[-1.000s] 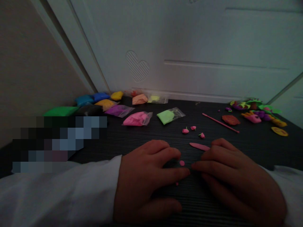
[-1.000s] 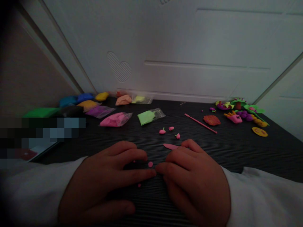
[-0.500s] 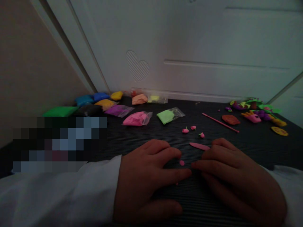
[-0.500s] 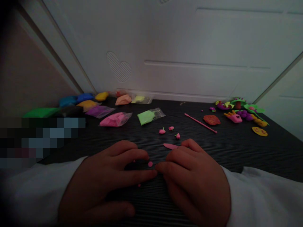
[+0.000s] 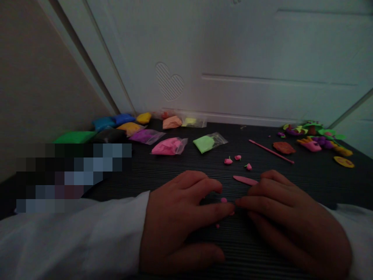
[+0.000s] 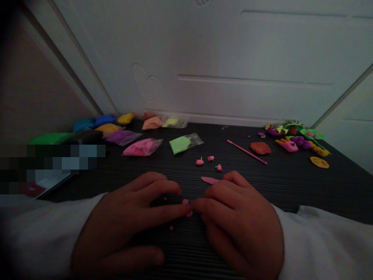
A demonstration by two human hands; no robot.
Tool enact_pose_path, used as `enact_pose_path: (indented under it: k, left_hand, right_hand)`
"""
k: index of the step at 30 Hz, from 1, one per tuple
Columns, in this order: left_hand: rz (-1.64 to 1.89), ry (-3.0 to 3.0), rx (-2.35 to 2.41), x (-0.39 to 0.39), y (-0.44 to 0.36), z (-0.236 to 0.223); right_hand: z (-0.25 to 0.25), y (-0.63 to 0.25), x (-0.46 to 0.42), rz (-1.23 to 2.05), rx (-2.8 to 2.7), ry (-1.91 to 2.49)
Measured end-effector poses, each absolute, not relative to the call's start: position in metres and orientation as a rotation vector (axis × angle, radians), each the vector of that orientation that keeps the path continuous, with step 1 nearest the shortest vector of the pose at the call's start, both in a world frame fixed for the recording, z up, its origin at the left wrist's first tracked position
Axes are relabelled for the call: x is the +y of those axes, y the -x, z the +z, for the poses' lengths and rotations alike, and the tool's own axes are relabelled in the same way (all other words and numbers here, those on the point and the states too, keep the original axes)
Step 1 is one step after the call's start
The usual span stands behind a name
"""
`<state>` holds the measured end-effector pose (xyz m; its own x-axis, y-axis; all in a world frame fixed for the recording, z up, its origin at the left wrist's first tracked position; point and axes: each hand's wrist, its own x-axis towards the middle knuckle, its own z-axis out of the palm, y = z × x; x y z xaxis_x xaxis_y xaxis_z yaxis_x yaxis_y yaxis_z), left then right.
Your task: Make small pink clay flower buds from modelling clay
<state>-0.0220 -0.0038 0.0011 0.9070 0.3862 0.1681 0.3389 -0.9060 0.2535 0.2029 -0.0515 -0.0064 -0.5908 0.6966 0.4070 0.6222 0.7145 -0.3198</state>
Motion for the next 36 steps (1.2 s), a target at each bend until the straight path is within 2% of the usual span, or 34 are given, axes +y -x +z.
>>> enact_pose_path:
  k: [6, 14, 36]
  left_hand:
    - [0.260, -2.884, 0.548, -0.0038, 0.0208, 0.0005]
    - [0.382, -2.826, 0.528, -0.0031, 0.0230, 0.0023]
    - [0.287, -2.776, 0.496, 0.0000, 0.0231, 0.0041]
  right_hand:
    - [-0.0062, -0.2030, -0.0503, 0.205, -2.440, 1.006]
    - [-0.0056, -0.2035, -0.0500, 0.231, -2.485, 1.007]
    - [-0.0044, -0.2058, -0.0514, 0.184, -2.605, 0.982]
